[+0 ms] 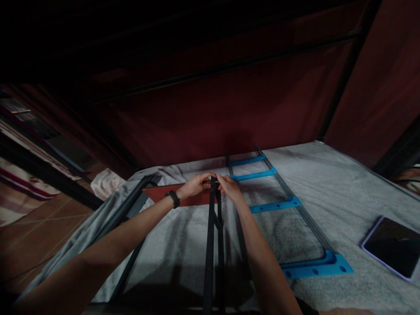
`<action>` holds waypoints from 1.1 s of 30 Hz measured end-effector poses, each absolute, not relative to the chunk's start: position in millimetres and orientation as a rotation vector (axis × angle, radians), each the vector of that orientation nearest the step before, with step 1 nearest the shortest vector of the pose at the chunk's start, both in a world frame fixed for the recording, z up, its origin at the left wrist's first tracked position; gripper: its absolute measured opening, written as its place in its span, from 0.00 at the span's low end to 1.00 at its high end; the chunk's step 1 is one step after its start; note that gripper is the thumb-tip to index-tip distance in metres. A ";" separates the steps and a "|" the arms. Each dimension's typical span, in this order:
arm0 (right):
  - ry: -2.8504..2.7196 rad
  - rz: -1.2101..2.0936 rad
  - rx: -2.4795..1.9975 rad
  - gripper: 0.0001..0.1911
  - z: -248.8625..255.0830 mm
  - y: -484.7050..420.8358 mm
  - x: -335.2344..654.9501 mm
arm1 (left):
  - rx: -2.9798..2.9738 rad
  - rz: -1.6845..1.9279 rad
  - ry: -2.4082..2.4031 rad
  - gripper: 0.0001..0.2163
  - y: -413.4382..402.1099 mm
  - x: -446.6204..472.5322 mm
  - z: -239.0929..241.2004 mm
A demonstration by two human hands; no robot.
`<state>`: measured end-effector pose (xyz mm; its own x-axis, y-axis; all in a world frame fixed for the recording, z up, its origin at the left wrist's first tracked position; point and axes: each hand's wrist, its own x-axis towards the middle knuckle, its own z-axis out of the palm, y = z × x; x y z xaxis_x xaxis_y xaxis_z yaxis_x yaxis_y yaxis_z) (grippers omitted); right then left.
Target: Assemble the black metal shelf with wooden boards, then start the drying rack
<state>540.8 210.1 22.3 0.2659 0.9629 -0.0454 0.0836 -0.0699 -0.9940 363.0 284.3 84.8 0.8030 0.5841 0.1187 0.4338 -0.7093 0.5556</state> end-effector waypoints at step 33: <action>-1.230 0.725 -1.596 0.22 28.3 205.2 529.2 | 2.563 0.348 0.772 0.21 279.5 362.8 90.8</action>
<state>529.2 205.2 28.3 0.3154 0.9442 0.0943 0.3744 -0.0325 -0.9267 362.8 279.5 90.8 0.8125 0.5724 0.1106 0.4619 -0.7478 0.4769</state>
